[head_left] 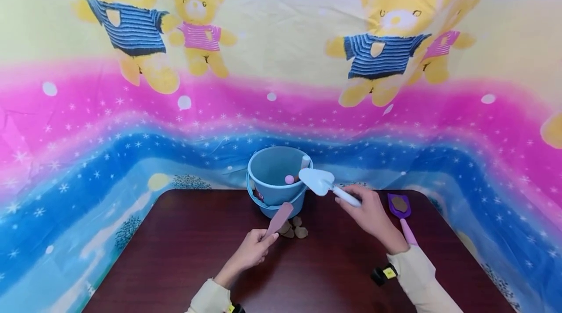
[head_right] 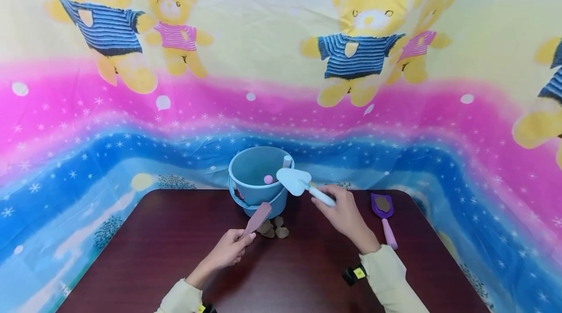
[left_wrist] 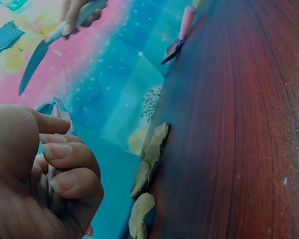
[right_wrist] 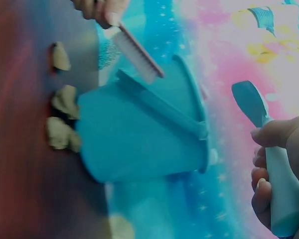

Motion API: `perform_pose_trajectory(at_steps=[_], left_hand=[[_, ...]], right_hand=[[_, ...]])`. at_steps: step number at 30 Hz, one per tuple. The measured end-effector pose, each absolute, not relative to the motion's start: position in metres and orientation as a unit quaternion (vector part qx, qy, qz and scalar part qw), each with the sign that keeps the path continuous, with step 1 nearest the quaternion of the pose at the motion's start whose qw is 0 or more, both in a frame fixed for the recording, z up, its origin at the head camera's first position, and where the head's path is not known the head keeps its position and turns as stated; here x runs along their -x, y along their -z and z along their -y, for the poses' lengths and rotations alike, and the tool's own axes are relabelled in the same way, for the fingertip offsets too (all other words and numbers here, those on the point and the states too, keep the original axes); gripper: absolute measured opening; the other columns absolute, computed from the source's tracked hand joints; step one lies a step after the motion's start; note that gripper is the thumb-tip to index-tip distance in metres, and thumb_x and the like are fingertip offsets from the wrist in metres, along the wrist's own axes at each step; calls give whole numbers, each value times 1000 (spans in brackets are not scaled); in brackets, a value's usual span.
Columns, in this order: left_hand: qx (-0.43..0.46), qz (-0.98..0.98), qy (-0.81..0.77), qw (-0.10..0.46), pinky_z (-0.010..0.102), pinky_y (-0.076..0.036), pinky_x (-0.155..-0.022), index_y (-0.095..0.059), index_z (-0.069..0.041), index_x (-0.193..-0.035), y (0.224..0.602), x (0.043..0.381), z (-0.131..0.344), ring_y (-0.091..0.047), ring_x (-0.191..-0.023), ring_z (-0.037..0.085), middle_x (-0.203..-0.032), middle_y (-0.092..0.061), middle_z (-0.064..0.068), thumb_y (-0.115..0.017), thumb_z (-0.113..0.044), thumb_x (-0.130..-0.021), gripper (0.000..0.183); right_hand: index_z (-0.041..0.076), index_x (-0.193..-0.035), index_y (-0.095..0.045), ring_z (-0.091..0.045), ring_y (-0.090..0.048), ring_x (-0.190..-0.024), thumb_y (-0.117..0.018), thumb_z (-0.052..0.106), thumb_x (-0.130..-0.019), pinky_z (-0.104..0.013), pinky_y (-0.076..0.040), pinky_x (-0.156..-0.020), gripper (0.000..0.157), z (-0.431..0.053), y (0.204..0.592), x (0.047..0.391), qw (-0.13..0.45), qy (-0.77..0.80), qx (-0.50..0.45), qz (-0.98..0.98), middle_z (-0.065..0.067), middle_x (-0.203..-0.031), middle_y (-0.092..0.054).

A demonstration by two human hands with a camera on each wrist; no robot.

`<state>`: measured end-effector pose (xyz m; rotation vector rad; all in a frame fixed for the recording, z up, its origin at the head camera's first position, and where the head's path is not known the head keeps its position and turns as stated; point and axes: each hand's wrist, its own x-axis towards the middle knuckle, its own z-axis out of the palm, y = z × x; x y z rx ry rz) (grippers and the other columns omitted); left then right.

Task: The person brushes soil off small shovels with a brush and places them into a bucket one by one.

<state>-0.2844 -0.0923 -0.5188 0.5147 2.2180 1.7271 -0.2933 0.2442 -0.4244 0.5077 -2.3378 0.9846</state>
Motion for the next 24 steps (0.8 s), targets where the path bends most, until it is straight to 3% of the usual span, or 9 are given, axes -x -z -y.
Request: perform_pose_trajectory(at_steps=[8, 17, 24], left_hand=[[-182, -773, -591, 143, 22, -34, -43, -59, 11, -112, 518, 284, 89, -37, -45, 10, -58, -42, -3, -56, -33, -106, 45], [-191, -784, -576, 136, 21, -34, -42, -62, 9, -113, 518, 282, 83, -37, -44, 9, -57, -42, -4, -56, -33, -105, 43], [-190, -791, -566, 133, 22, -35, -42, -62, 10, -109, 520, 282, 81, -39, -43, 9, -58, -45, -3, -57, -33, -105, 43]], right_hand=[[7, -110, -71, -18, -65, -73, -78, 17, -91, -33, -53, -62, 23, -223, 384, 342, 199, -363, -180, 892, -10, -98, -72], [7, -103, -77, -20, -67, -77, -77, 22, -92, -40, -56, -71, 18, -185, 361, 391, 153, -322, -191, 914, -8, -94, -74], [7, -94, -79, -16, -65, -64, -76, 22, -93, -34, -56, -65, 16, -156, 362, 419, 92, -266, -202, 938, -3, -77, -72]])
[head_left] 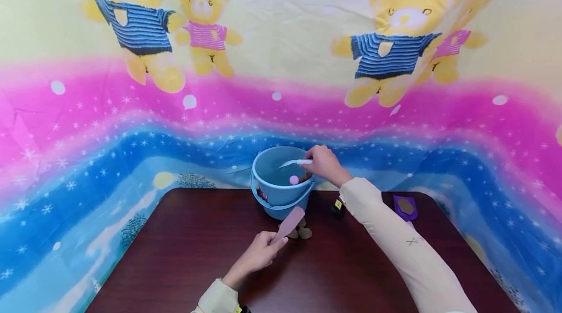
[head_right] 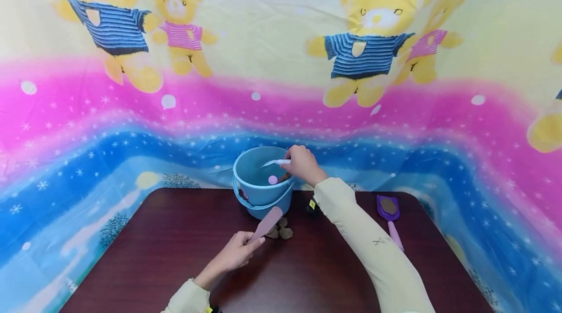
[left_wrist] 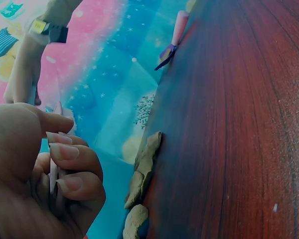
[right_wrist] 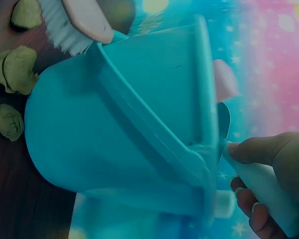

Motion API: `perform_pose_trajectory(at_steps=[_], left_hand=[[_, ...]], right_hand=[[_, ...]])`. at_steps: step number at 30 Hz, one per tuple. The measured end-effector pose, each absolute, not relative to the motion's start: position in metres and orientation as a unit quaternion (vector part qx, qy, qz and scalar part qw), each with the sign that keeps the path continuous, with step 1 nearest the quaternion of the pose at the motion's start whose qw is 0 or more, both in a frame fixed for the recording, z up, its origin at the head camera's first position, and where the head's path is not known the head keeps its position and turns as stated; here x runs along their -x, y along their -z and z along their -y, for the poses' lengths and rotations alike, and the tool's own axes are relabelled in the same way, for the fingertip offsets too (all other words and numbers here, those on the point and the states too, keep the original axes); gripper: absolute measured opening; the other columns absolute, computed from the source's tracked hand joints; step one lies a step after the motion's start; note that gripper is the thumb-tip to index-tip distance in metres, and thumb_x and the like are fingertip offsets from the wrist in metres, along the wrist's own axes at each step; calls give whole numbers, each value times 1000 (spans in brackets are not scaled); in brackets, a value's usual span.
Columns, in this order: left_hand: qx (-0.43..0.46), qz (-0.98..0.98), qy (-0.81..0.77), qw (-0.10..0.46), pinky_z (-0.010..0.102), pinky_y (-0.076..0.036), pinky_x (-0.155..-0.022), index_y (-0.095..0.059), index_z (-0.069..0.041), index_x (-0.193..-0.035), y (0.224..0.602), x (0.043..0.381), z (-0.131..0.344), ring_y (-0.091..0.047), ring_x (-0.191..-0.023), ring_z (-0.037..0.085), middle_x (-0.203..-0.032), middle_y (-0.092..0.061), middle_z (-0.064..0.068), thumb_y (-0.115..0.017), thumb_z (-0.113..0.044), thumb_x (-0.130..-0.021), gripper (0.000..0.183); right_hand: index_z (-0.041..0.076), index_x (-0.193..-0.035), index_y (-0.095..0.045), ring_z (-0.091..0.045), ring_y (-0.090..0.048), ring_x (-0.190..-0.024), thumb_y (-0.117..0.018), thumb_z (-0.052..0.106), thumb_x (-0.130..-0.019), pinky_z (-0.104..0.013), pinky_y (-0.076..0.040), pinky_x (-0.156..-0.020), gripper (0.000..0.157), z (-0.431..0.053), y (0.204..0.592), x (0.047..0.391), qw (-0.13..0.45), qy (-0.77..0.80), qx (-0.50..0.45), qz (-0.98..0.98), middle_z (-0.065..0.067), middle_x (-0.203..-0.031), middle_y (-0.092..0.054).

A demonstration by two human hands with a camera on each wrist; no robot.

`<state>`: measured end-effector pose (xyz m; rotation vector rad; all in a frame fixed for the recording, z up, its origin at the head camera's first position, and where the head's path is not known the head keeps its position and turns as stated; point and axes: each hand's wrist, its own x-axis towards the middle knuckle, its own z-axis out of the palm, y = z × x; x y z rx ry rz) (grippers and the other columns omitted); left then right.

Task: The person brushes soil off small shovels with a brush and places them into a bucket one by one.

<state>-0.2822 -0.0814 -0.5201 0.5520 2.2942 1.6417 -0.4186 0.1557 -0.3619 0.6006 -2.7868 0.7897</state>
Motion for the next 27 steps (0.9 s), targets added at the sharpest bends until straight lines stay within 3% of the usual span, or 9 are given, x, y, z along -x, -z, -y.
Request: perform_pose_trajectory(at_steps=[9, 16, 20, 24, 27], left_hand=[[-195, -792, -563, 130, 22, -35, -41, -62, 11, -103, 522, 283, 79, -39, -42, 8, -57, -46, -3, -59, -35, -104, 46], [-186, -799, -558, 128, 21, -33, -40, -61, 11, -98, 523, 280, 81, -38, -41, 8, -56, -45, -4, -59, -34, -104, 46], [-184, -800, -557, 129, 21, -33, -40, -62, 10, -100, 523, 280, 81, -38, -41, 7, -56, -45, -4, -59, -34, -103, 44], [-185, -799, -557, 130, 21, -33, -40, -63, 9, -99, 523, 280, 82, -39, -41, 7, -55, -45, -5, -60, -34, -103, 43], [-185, -800, -557, 126, 21, -33, -39, -62, 10, -96, 523, 281, 83, -38, -40, 7, -55, -45, -4, -60, -34, -103, 44]], right_hand=[[8, -75, -74, -17, -57, -57, -78, 21, -92, -33, -48, -58, 22, -127, 368, 440, 81, -192, -210, 955, -2, -59, -59], [8, -68, -67, -18, -56, -59, -76, 21, -93, -29, -44, -57, 29, -112, 382, 445, 47, -184, -202, 961, -3, -58, -53], [4, -74, -70, -16, -56, -57, -73, 17, -95, -28, -45, -57, 26, -110, 390, 447, 27, -189, -209, 959, -3, -59, -56], [4, -87, -75, -15, -64, -66, -70, 17, -98, -30, -52, -66, 18, -107, 392, 446, 12, -180, -209, 961, -5, -73, -68], [6, -81, -73, -14, -62, -64, -70, 17, -98, -30, -51, -64, 20, -106, 392, 448, 8, -176, -206, 963, -3, -69, -65]])
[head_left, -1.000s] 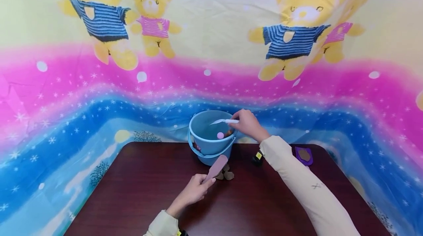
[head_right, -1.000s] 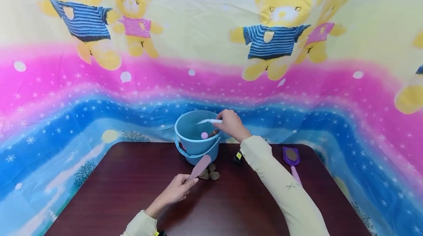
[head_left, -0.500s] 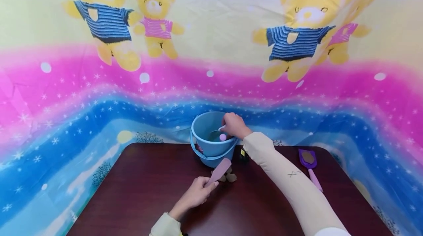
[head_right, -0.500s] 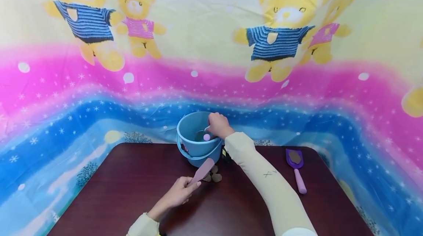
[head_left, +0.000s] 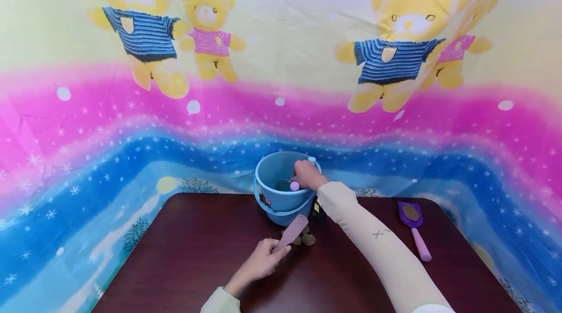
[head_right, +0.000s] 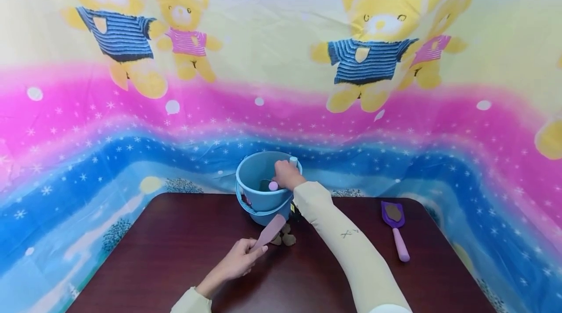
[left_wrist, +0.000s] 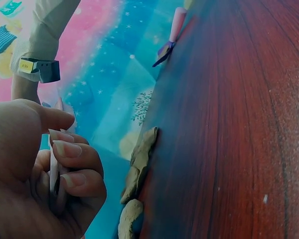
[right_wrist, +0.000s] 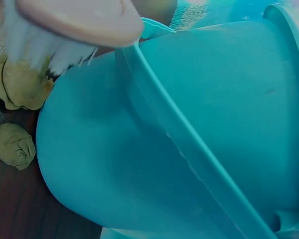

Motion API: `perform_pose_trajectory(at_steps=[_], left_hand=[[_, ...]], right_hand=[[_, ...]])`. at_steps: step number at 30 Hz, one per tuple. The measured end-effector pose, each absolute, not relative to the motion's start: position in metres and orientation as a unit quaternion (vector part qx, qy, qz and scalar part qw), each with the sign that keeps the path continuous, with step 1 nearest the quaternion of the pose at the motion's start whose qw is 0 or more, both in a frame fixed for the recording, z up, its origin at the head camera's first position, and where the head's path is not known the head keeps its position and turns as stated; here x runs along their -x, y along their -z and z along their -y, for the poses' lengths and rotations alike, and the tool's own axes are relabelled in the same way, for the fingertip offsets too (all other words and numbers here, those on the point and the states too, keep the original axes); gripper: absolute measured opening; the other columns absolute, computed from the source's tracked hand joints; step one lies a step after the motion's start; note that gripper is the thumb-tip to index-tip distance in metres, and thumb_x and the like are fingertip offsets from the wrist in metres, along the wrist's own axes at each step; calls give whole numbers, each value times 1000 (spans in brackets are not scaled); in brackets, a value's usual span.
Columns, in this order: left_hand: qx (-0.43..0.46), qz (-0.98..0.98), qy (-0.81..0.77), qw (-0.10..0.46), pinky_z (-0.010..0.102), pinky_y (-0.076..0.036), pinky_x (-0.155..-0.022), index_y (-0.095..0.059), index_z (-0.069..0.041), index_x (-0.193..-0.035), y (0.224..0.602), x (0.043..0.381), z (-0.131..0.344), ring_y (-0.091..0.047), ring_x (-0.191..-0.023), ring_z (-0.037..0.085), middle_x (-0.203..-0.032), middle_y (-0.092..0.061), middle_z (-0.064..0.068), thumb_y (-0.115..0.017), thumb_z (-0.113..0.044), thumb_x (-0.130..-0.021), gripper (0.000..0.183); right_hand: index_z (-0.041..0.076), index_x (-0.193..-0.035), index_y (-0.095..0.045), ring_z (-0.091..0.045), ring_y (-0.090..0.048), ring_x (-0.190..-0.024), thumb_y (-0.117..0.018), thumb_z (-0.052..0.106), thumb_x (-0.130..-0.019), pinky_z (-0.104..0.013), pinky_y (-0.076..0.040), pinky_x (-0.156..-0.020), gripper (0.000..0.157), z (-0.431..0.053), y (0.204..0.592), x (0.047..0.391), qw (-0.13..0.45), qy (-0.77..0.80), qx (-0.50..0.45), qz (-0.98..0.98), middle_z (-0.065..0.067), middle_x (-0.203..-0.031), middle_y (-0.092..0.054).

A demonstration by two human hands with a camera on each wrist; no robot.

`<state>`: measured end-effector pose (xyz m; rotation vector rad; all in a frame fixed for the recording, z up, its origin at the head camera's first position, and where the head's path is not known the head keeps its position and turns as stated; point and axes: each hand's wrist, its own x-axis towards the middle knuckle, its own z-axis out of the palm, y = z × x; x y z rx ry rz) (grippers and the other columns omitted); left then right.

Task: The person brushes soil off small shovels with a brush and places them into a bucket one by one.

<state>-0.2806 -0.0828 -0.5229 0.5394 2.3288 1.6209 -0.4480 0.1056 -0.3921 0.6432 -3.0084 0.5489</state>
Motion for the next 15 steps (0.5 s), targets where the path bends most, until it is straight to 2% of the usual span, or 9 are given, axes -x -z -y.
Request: perform_pose_trajectory(at_steps=[4, 8, 10, 13, 15], left_hand=[[-187, -802, -555, 120, 21, -33, -39, -61, 12, -95, 523, 281, 81, -38, -39, 7, -55, -45, -4, -60, -33, -103, 46], [-187, -804, -552, 115, 21, -34, -39, -61, 6, -91, 524, 281, 80, -39, -40, 6, -55, -45, -4, -60, -34, -103, 42], [-187, -806, -551, 112, 21, -34, -39, -60, 1, -86, 524, 282, 80, -39, -40, 5, -55, -46, -5, -60, -34, -103, 38], [-188, -807, -549, 109, 21, -34, -39, -57, -7, -81, 525, 282, 79, -39, -39, 5, -55, -45, -6, -61, -33, -103, 34], [-189, -805, -551, 110, 21, -35, -39, -58, -4, -82, 526, 281, 79, -39, -39, 5, -54, -45, -5, -61, -33, -103, 36]], right_hand=[[10, -62, -59, -13, -45, -51, -69, 16, -98, -27, -40, -57, 38, -107, 394, 450, -1, -176, -202, 963, 1, -53, -43], [13, -56, -50, -12, -35, -47, -67, 15, -99, -26, -35, -54, 46, -111, 395, 451, -2, -178, -208, 962, 3, -49, -32], [11, -59, -55, -11, -38, -48, -67, 14, -99, -27, -36, -54, 42, -113, 392, 449, -1, -189, -211, 959, 2, -50, -37], [7, -72, -68, -13, -50, -53, -66, 14, -99, -29, -45, -59, 28, -118, 387, 446, 2, -211, -212, 954, -2, -59, -55], [5, -88, -74, -14, -60, -63, -65, 15, -100, -33, -52, -67, 18, -122, 382, 442, 17, -223, -213, 951, -6, -74, -67]])
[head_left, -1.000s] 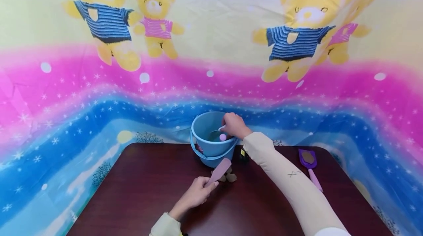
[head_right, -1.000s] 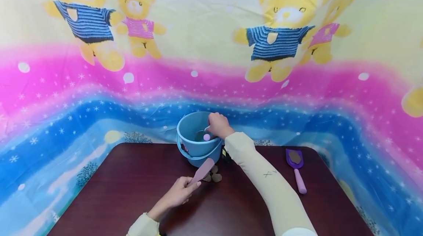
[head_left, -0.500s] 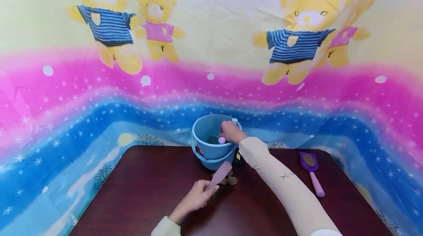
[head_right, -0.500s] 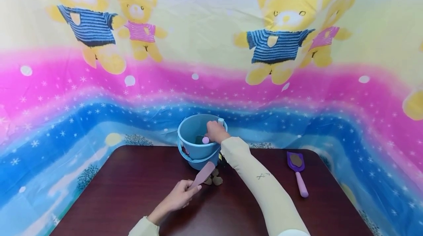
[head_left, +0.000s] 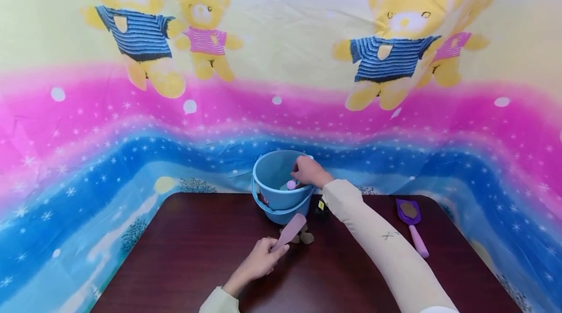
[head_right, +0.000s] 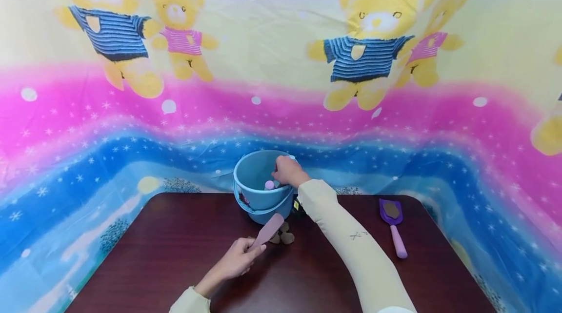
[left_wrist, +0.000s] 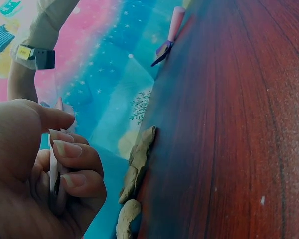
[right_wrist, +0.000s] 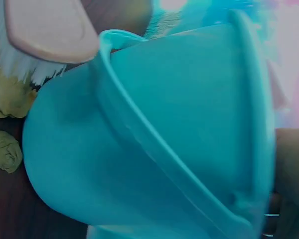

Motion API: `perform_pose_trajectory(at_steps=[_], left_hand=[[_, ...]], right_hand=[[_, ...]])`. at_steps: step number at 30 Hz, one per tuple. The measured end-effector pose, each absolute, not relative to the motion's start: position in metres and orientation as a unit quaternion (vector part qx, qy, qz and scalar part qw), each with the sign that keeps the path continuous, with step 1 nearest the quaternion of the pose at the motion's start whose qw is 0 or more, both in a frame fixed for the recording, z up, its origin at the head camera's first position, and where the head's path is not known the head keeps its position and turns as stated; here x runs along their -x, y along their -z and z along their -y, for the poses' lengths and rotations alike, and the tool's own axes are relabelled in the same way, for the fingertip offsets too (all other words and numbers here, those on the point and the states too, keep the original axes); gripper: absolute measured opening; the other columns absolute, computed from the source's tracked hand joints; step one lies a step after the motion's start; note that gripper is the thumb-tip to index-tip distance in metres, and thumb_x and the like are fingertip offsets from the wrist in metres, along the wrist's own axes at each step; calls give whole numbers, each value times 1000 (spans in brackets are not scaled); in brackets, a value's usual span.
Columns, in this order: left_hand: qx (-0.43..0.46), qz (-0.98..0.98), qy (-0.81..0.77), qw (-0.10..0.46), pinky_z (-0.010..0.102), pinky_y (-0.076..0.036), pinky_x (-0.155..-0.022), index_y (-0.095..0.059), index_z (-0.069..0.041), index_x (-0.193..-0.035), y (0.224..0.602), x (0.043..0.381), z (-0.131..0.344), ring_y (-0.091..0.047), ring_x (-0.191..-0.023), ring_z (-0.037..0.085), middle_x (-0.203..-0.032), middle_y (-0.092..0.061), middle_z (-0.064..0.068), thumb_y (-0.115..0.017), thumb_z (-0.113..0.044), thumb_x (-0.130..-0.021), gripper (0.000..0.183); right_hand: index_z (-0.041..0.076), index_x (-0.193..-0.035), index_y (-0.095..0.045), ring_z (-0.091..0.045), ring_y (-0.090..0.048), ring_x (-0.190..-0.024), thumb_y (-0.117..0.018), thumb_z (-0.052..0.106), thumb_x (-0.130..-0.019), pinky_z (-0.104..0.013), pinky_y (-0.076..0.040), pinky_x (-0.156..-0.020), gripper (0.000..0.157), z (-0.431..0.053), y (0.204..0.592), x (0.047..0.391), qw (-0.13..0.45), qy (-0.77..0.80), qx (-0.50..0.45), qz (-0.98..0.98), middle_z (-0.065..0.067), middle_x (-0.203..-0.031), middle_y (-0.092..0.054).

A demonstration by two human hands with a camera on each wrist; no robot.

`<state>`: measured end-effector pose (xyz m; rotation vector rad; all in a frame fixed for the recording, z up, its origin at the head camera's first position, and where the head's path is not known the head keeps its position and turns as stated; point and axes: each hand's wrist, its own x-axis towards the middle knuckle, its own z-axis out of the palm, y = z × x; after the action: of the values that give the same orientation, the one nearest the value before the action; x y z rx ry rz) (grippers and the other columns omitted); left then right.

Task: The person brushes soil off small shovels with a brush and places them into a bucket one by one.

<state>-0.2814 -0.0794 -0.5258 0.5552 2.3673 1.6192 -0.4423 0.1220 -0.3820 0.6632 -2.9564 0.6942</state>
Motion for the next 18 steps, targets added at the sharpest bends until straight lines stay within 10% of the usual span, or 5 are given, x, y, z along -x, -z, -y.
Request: perform_pose_trajectory(at_steps=[5, 18], left_hand=[[-190, -802, -554, 115, 21, -35, -38, -59, 0, -84, 527, 281, 79, -40, -39, 6, -54, -46, -5, -61, -33, -102, 37], [-198, -800, -555, 113, 20, -35, -39, -62, 11, -95, 529, 280, 78, -40, -40, 6, -57, -47, -4, -61, -32, -103, 44]], right_hand=[[4, -111, -73, -18, -67, -85, -64, 17, -101, -39, -57, -81, 19, -137, 370, 430, 72, -262, -219, 937, -9, -101, -72], [5, -111, -73, -29, -66, -99, -65, 16, -99, -50, -54, -86, 18, -224, 398, 373, 210, -364, -173, 891, -13, -106, -73]])
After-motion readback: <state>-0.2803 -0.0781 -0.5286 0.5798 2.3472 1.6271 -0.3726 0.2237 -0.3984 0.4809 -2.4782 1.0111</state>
